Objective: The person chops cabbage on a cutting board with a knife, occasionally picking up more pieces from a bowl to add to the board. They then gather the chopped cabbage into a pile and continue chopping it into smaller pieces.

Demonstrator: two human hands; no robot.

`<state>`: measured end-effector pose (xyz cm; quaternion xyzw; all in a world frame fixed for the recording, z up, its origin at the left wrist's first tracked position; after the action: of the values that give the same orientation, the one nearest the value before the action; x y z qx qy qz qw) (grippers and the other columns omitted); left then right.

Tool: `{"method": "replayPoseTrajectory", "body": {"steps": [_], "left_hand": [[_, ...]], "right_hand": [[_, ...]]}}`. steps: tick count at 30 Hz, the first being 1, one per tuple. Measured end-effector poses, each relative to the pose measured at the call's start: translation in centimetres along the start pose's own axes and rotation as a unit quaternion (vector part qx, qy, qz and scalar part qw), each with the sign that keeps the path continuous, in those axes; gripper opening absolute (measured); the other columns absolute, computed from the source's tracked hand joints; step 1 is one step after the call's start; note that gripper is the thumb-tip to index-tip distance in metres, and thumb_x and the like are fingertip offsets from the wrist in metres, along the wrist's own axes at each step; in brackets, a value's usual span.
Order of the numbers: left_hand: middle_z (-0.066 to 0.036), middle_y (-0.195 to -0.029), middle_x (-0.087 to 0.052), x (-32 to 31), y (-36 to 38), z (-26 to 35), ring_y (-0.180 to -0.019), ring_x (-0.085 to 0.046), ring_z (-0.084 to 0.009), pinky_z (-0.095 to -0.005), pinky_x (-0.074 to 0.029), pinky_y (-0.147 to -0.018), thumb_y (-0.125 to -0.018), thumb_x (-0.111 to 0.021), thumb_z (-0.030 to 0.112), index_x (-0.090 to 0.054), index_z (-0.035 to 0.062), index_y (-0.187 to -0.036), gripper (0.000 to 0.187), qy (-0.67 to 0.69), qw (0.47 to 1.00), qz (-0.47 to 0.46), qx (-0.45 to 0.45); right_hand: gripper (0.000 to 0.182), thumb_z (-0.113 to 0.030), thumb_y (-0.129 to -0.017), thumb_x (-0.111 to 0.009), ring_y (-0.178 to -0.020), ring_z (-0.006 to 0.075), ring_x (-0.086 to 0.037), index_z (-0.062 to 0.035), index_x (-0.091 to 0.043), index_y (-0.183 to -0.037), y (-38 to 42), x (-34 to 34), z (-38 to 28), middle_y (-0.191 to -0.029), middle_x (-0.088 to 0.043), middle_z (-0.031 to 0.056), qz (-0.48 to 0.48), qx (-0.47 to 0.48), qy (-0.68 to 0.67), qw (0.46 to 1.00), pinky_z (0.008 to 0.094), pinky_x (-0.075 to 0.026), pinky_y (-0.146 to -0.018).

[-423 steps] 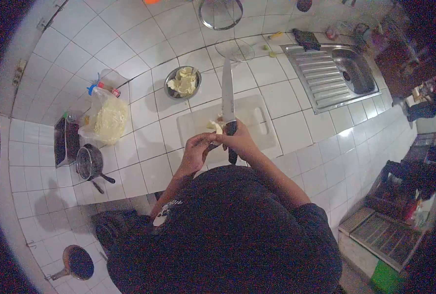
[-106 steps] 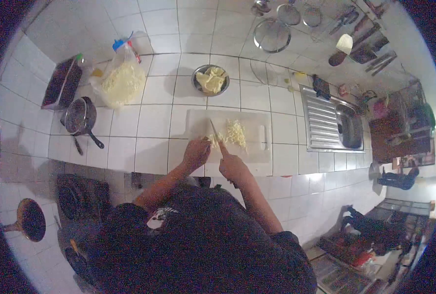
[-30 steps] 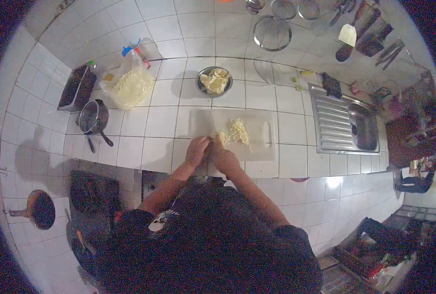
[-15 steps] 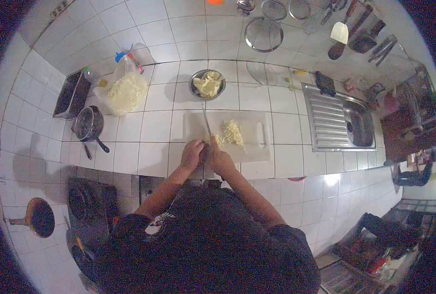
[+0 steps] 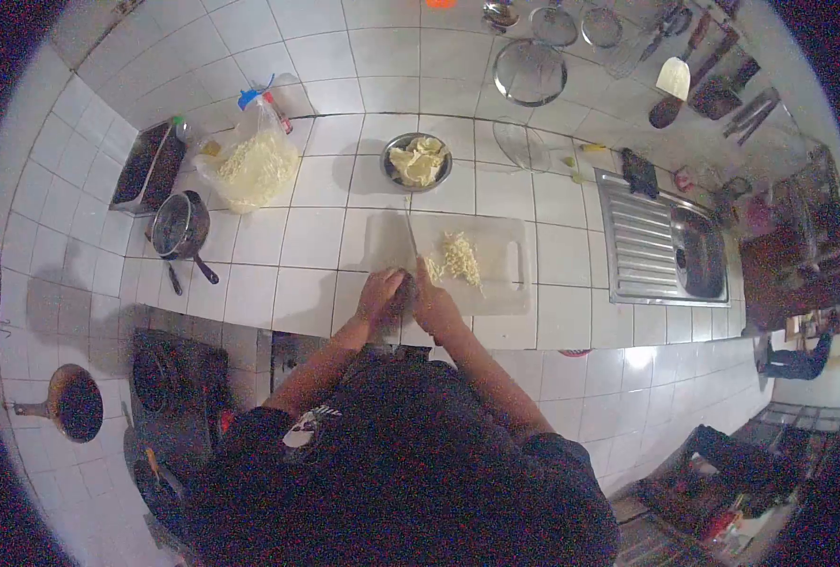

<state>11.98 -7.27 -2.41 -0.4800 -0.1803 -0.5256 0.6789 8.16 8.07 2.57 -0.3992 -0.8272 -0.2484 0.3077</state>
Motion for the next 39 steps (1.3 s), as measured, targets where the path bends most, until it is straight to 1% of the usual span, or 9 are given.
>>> {"method": "replayPoseTrajectory", "body": {"steps": [6,9,12,16,17,23,26,37,39], "left_hand": [[-0.01,-0.098,-0.066,0.4,-0.3,0.6,-0.093,-0.064,-0.0302,-0.0454,-0.047,-0.076,-0.083,-0.064,0.008,-0.064,0.0062,-0.1,0.017,-0.008,0.996,-0.084,0.024],[-0.01,-0.097,-0.065,0.0,-0.1,0.1,-0.09,-0.064,-0.0298,-0.046,-0.048,-0.074,-0.083,-0.064,0.009,-0.065,0.0063,-0.097,0.015,0.007,0.999,-0.042,0.011],[-0.01,-0.095,-0.064,-1.0,0.1,-0.8,-0.087,-0.065,-0.0303,-0.0465,-0.048,-0.073,-0.082,-0.064,0.011,-0.064,0.0066,-0.092,0.011,-0.006,1.0,-0.008,-0.018],[-0.014,-0.086,-0.063,0.6,-0.4,0.6,-0.085,-0.063,-0.0341,-0.0474,-0.051,-0.075,-0.076,-0.066,0.01,-0.065,0.0059,-0.088,0.013,0.028,0.999,-0.026,0.027],[-0.013,-0.085,-0.063,0.7,-0.5,0.8,-0.085,-0.063,-0.0338,-0.0476,-0.051,-0.076,-0.075,-0.066,0.01,-0.065,0.006,-0.088,0.013,0.021,0.999,-0.026,0.027],[-0.008,-0.088,-0.061,0.8,-0.6,0.9,-0.084,-0.063,-0.0289,-0.044,-0.046,-0.072,-0.083,-0.067,0.012,-0.064,0.0073,-0.088,0.008,0.007,1.0,0.008,0.01],[-0.009,-0.089,-0.062,0.8,-0.3,0.7,-0.087,-0.062,-0.0295,-0.0445,-0.046,-0.076,-0.084,-0.066,0.012,-0.063,0.0068,-0.093,0.011,0.004,1.0,0.009,0.011],[-0.013,-0.091,-0.061,0.0,-0.3,-0.1,-0.09,-0.062,-0.0321,-0.0451,-0.047,-0.079,-0.084,-0.061,0.013,-0.064,0.0052,-0.09,0.01,0.053,0.996,-0.035,0.058],[-0.013,-0.09,-0.06,0.2,-0.4,-0.3,-0.086,-0.061,-0.0327,-0.0452,-0.048,-0.076,-0.083,-0.061,0.011,-0.064,0.0049,-0.087,0.008,0.045,0.998,-0.029,0.043]], "right_hand": [[0.08,-0.013,-0.089,-0.046,-0.072,0.0496,-0.066,-0.0052,-0.004,-0.156,2.1,7.9,-7.1,-0.079,-0.065,0.0345,-0.212,-0.159,-0.05,0.963,0.0564,-0.053,-0.07],[0.081,-0.014,-0.089,-0.047,-0.073,0.0497,-0.066,-0.004,-0.001,-0.156,0.4,1.7,-1.1,-0.077,-0.065,0.0333,-0.097,-0.025,0.056,0.993,0.057,-0.053,-0.069],[0.084,-0.013,-0.089,-0.047,-0.075,0.0496,-0.066,-0.0045,0.003,-0.156,0.3,-1.0,-0.6,-0.077,-0.066,0.0326,-0.023,-0.031,0.009,0.999,0.0581,-0.052,-0.068],[0.086,-0.012,-0.09,-0.05,-0.075,0.0484,-0.067,-0.0082,0.004,-0.156,-0.2,1.3,-1.0,-0.076,-0.065,0.0327,-0.091,-0.038,0.039,0.994,0.054,-0.054,-0.067],[0.086,-0.012,-0.09,-0.05,-0.075,0.0472,-0.067,-0.0076,0.005,-0.156,1.2,5.6,-6.0,-0.076,-0.065,0.0337,-0.185,-0.157,-0.07,0.968,0.0523,-0.055,-0.067],[0.085,-0.019,-0.093,-0.053,-0.076,0.0487,-0.067,-0.0087,0.004,-0.156,0.1,0.7,-0.3,-0.081,-0.065,0.0345,-0.072,-0.006,0.041,0.997,0.0548,-0.054,-0.068],[0.085,-0.02,-0.094,-0.053,-0.077,0.0494,-0.066,-0.0095,0.004,-0.156,0.0,-1.6,0.5,-0.084,-0.065,0.035,-0.009,-0.028,0.012,0.999,0.0563,-0.053,-0.069],[0.08,-0.012,-0.093,-0.047,-0.072,0.0515,-0.064,-0.0147,0.0,-0.157,1.4,3.3,-5.2,-0.083,-0.065,0.0351,-0.166,-0.156,-0.005,0.974,0.0579,-0.052,-0.067],[0.079,-0.015,-0.094,-0.047,-0.077,0.0509,-0.066,-0.0137,0.0,-0.157,0.0,-0.6,-2.4,-0.084,-0.065,0.0354,-0.057,-0.08,0.055,0.994,0.0588,-0.052,-0.072]]}}
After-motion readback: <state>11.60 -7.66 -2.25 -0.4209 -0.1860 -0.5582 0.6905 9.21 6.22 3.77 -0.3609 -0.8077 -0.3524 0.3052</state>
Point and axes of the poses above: each hand's wrist, its own y-axis away from the middle knuckle, its own x-axis out of the back of the hand, z = x × y, the point moved 2 cm from there along -y, towards the middle knuckle
